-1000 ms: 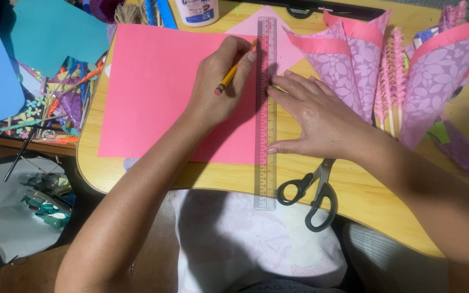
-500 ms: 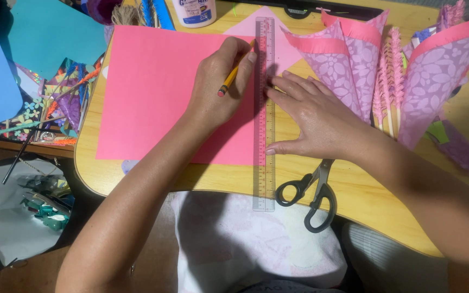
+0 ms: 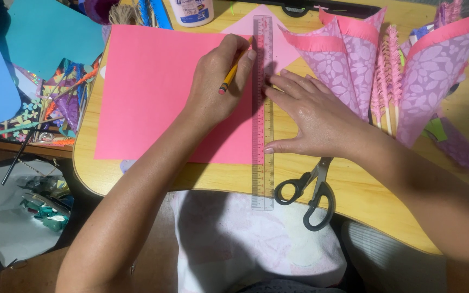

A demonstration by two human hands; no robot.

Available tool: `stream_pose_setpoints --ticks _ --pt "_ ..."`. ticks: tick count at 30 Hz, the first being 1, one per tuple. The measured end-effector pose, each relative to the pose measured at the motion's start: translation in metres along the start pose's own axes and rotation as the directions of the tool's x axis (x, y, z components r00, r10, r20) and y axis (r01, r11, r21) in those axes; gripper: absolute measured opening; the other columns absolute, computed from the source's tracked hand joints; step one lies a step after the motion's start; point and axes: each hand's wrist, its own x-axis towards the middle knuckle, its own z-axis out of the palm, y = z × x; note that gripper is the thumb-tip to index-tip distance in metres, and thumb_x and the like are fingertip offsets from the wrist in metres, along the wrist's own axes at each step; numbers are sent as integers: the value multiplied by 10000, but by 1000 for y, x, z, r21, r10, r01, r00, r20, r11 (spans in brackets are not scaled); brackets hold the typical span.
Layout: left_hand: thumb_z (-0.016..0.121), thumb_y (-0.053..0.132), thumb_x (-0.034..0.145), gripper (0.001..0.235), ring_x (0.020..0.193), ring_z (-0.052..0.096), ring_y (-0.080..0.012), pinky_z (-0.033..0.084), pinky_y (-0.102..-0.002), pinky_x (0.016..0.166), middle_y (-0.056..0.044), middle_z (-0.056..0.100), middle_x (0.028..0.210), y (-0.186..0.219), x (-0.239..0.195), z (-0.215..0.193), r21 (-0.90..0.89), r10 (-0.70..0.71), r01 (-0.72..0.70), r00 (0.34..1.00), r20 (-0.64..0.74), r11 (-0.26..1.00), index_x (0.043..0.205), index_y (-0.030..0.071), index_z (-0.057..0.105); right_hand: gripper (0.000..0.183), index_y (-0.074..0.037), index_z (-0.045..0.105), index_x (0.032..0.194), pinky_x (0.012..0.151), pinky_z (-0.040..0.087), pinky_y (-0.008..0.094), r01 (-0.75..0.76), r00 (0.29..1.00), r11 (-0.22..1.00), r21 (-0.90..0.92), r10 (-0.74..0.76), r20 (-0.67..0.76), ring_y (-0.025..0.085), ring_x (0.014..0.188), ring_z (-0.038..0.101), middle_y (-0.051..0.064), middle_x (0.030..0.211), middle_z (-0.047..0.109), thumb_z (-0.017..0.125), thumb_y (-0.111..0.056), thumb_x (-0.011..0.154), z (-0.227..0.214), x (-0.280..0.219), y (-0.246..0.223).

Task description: The person folds a patterned pink paper around a wooden stick to form a cone and secures it with a pink paper strip. Then they place a solid pink sheet on the table, use a ruler and pencil to mark a straight line, and cut along the line with scissors.

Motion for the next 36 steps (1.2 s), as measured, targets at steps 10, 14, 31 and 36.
stream_pose_setpoints --ticks 10,14,31,36 --pt "461 254 1060 254 709 642 -259 473 -374 588 -106 690 865 -5 0 -1 36 49 -50 998 28 998 1092 22 558 1088 -43 392 1552 1185 214 565 20 1000 1000 -22 -20 -12 405 1519 244 208 1640 316 757 -697 763 1 0 1" --pt "471 235 1048 220 682 627 -242 456 -360 584 -88 683 824 9 -5 -12 25 8 -9 998 66 1000 1011 43 574 1072 -48 387 1553 1180 219 573 7 1000 1000 -2 -7 -4 416 1516 239 202 1647 303 762 -677 769 -1 0 -1" --pt "443 94 1035 183 570 513 -303 423 -443 626 -92 533 698 91 -103 -47 127 200 -234 951 234 964 877 32 511 1045 -97 337 1583 1193 181 577 -21 999 1000 13 21 32 372 1535 198 152 1670 264 760 -617 782 -7 -1 -8" --pt "477 93 1019 189 573 483 -284 392 -412 657 -86 513 687 100 -122 -49 155 213 -248 954 211 956 835 63 510 1100 -85 325 1587 1197 168 579 -20 999 1000 10 20 36 377 1537 188 155 1673 255 737 -704 777 -8 -1 -9"
